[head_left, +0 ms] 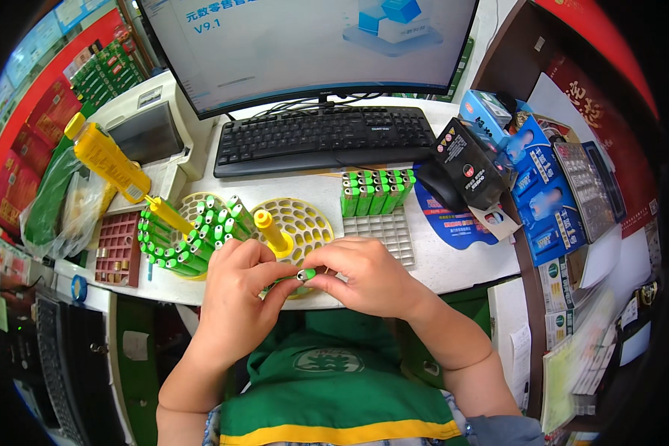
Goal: The person repeatedly picks up green cylindrical batteries and inserts them into a yellow circular holder with multiple slots. The person continues filling the holder until it is full, then sets it aside.
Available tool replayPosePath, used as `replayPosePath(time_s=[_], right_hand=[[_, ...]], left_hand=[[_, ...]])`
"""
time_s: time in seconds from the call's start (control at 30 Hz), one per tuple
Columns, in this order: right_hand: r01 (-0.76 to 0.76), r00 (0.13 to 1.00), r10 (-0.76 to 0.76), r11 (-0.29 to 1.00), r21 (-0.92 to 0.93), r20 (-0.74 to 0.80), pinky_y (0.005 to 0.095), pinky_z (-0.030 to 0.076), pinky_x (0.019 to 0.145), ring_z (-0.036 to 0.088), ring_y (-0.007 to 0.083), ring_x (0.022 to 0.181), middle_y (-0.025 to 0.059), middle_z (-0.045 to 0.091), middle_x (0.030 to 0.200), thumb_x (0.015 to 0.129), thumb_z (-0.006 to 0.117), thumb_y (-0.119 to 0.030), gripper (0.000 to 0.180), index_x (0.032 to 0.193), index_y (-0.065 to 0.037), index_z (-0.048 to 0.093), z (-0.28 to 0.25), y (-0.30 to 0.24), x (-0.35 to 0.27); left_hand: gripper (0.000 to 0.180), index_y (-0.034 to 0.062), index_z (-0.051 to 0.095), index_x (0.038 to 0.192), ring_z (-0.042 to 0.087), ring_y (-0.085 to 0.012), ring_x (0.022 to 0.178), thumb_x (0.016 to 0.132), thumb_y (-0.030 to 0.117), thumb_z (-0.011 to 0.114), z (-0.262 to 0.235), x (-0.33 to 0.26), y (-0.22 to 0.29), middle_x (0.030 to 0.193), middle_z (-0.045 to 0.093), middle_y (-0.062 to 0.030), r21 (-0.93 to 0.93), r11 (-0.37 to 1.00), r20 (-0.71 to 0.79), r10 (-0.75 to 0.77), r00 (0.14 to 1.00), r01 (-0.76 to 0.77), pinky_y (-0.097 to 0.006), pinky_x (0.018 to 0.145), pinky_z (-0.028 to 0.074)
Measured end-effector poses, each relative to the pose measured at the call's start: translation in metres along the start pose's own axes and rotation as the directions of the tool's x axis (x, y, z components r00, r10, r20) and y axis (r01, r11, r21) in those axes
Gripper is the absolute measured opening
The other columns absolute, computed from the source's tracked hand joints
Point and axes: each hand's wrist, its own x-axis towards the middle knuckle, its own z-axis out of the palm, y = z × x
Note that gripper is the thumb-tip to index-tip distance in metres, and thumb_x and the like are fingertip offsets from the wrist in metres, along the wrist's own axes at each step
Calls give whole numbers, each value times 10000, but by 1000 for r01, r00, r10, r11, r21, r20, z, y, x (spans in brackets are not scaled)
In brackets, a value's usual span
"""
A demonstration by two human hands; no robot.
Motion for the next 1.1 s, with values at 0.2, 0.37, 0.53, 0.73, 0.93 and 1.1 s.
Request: replayPosePath(time_s=[0.2, 0.37, 0.53, 0.73, 0.93, 1.1], right_hand=[[31, 999, -29, 997, -65, 37, 395, 496, 740, 636, 299, 796, 117, 651, 836, 789, 699, -121, 185, 913, -18, 609, 11, 4, 3], [44, 998, -40, 996, -83, 52, 394, 498, 735, 635, 299, 798, 121, 648, 831, 785, 700, -114, 187, 917, -19, 607, 13, 2, 6], [77, 996, -69, 987, -140, 57, 385, 503, 720, 636, 294, 792, 125, 645, 820, 779, 699, -99, 180, 915, -23, 608, 12, -1, 7], [86, 995, -78, 984, -153, 60, 380, 504, 710, 636, 292, 777, 119, 644, 808, 776, 695, -87, 172, 908, -20, 606, 12, -2, 9], [94, 995, -90, 985, -143, 38, 380, 508, 707, 639, 292, 778, 118, 649, 810, 771, 702, -86, 176, 902, -20, 606, 16, 0, 12], [107, 994, -102, 986, -130, 45, 376, 514, 712, 647, 289, 796, 114, 661, 836, 766, 709, -88, 169, 887, -17, 613, 17, 5, 7]], left_hand=[[160, 96, 708, 849, 511, -232, 771, 700, 84, 764, 5, -12, -10, 789, 552, -32, 55, 998, -20, -1, 1000, 2, -354, 703, 373], [161, 91, 701, 851, 512, -229, 773, 702, 86, 763, 3, -15, -14, 792, 554, -26, 41, 999, -24, 6, 1000, -5, -353, 703, 367], [161, 90, 697, 845, 510, -225, 772, 700, 91, 767, 4, -15, -16, 787, 551, -24, 15, 1000, -14, 24, 1000, -24, -354, 704, 365], [155, 101, 696, 827, 508, -220, 777, 695, 113, 778, 5, -13, -17, 774, 549, -16, -7, 1000, -38, 10, 999, -10, -355, 711, 355], [132, 105, 692, 785, 506, -215, 760, 688, 111, 782, 3, -12, -21, 765, 548, -13, 1, 1000, -46, -5, 999, 5, -353, 716, 348], [125, 116, 684, 753, 500, -215, 750, 679, 109, 784, 4, -12, -19, 744, 545, 0, -21, 1000, -30, -15, 999, 14, -353, 709, 344]])
